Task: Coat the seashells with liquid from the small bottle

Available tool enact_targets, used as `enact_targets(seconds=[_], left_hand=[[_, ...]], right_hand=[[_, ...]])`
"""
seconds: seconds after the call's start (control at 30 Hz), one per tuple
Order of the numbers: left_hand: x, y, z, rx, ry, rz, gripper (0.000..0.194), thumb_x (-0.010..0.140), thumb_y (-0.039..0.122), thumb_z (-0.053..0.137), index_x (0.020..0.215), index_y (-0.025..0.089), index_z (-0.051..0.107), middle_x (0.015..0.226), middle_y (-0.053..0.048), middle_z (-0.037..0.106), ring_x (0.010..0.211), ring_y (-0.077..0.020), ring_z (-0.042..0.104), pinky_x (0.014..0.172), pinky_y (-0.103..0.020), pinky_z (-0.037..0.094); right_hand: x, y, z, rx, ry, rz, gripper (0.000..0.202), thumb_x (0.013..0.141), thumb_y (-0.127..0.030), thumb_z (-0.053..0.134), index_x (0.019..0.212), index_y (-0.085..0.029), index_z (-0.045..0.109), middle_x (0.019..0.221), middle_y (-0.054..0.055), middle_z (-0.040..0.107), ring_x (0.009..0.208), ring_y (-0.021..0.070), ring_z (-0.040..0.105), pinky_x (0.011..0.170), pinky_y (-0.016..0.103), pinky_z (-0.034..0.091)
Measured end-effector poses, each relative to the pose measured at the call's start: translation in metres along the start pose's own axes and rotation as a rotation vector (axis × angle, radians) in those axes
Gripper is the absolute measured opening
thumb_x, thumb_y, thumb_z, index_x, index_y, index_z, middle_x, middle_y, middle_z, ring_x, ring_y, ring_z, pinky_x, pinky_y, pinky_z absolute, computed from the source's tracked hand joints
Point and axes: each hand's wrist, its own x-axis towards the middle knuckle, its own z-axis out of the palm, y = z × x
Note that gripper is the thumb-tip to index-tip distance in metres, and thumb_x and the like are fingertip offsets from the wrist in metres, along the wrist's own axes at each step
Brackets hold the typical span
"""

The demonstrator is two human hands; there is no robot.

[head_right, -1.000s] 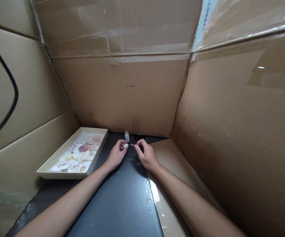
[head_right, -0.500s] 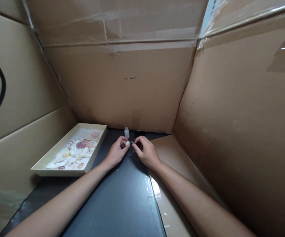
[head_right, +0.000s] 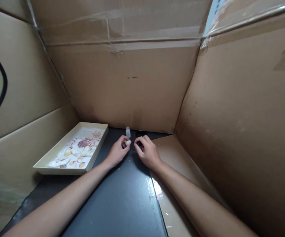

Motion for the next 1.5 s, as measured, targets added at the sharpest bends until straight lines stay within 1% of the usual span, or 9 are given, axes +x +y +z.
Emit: enact_targets(seconds=[0.2, 0.3, 0.4, 0.6, 0.83, 0.97, 1.13, 1.33, 1.5], left_hand=[[-0.0009, -0.0029, 0.0010, -0.012, 0.002, 0.014, 0.013, 0.076, 0.017, 0.051, 0.088, 0.019, 0.048, 0.071, 0.005, 0.049, 0.062, -0.0091, 0.045, 0.059, -0.020, 0.034], [-0.0002, -0.0012, 0.0008, -0.004, 0.009, 0.009, 0.011, 0.077, 0.017, 0.050, 0.087, 0.018, 0.048, 0.070, 0.005, 0.047, 0.061, -0.0091, 0.044, 0.058, -0.020, 0.034], [0.0006, 0.0006, 0.0002, 0.002, 0.008, -0.001, 0.012, 0.076, 0.017, 0.051, 0.088, 0.018, 0.048, 0.069, 0.005, 0.047, 0.061, -0.0093, 0.044, 0.058, -0.020, 0.034], [0.0005, -0.0001, 0.0003, -0.005, 0.000, -0.004, 0.011, 0.077, 0.018, 0.051, 0.087, 0.018, 0.049, 0.070, 0.004, 0.049, 0.061, -0.0093, 0.044, 0.059, -0.020, 0.034], [0.0007, -0.0037, 0.0010, 0.007, 0.000, 0.002, 0.013, 0.077, 0.019, 0.052, 0.090, 0.019, 0.048, 0.071, 0.005, 0.049, 0.062, -0.0095, 0.045, 0.060, -0.021, 0.035], [0.0008, -0.0029, 0.0011, 0.008, 0.003, 0.010, 0.011, 0.077, 0.019, 0.051, 0.088, 0.019, 0.048, 0.070, 0.005, 0.048, 0.061, -0.0093, 0.044, 0.059, -0.021, 0.034], [0.0009, -0.0025, 0.0015, 0.009, -0.004, 0.001, 0.014, 0.076, 0.017, 0.050, 0.089, 0.019, 0.047, 0.071, 0.005, 0.048, 0.061, -0.0095, 0.044, 0.059, -0.021, 0.034], [0.0006, -0.0033, 0.0013, 0.012, -0.009, 0.011, 0.016, 0.075, 0.016, 0.050, 0.091, 0.019, 0.049, 0.073, 0.004, 0.049, 0.062, -0.0096, 0.044, 0.060, -0.021, 0.034], [0.0001, -0.0030, 0.0011, 0.000, -0.009, 0.024, 0.014, 0.076, 0.017, 0.050, 0.090, 0.019, 0.049, 0.071, 0.004, 0.049, 0.062, -0.0099, 0.043, 0.059, -0.021, 0.033]], right_hand=[[-0.0011, -0.0007, 0.0006, -0.011, -0.053, -0.023, 0.009, 0.087, -0.024, 0.055, 0.092, -0.022, 0.062, 0.079, 0.000, 0.049, 0.062, 0.0107, 0.050, 0.061, 0.023, 0.040], [-0.0011, 0.0019, 0.0015, -0.038, -0.034, -0.006, 0.008, 0.086, -0.024, 0.055, 0.089, -0.022, 0.062, 0.077, 0.000, 0.048, 0.061, 0.0105, 0.049, 0.060, 0.023, 0.040], [-0.0009, 0.0029, 0.0021, 0.020, -0.010, -0.023, 0.009, 0.087, -0.025, 0.055, 0.092, -0.021, 0.062, 0.079, 0.001, 0.049, 0.062, 0.0107, 0.050, 0.061, 0.023, 0.041], [-0.0012, 0.0022, 0.0020, -0.038, -0.042, 0.003, 0.007, 0.086, -0.024, 0.056, 0.088, -0.022, 0.062, 0.075, -0.001, 0.048, 0.061, 0.0111, 0.050, 0.060, 0.023, 0.039], [-0.0012, -0.0006, 0.0004, -0.013, -0.083, -0.008, 0.008, 0.088, -0.025, 0.053, 0.090, -0.021, 0.060, 0.078, 0.000, 0.050, 0.063, 0.0114, 0.050, 0.061, 0.023, 0.040], [-0.0011, -0.0016, -0.0001, -0.026, -0.045, 0.024, 0.008, 0.089, -0.026, 0.051, 0.089, -0.021, 0.058, 0.079, 0.000, 0.051, 0.063, 0.0117, 0.050, 0.062, 0.024, 0.039], [-0.0014, -0.0025, -0.0005, 0.004, -0.101, -0.015, 0.008, 0.089, -0.025, 0.052, 0.090, -0.021, 0.058, 0.080, 0.000, 0.052, 0.065, 0.0118, 0.050, 0.064, 0.024, 0.040], [-0.0018, -0.0021, 0.0001, 0.005, -0.065, -0.015, 0.010, 0.089, -0.026, 0.051, 0.092, -0.020, 0.058, 0.080, 0.000, 0.052, 0.063, 0.0114, 0.049, 0.063, 0.023, 0.039], [-0.0024, -0.0031, 0.0000, -0.020, -0.093, -0.005, 0.009, 0.087, -0.025, 0.052, 0.092, -0.021, 0.058, 0.079, 0.001, 0.054, 0.063, 0.0124, 0.051, 0.061, 0.024, 0.040]])
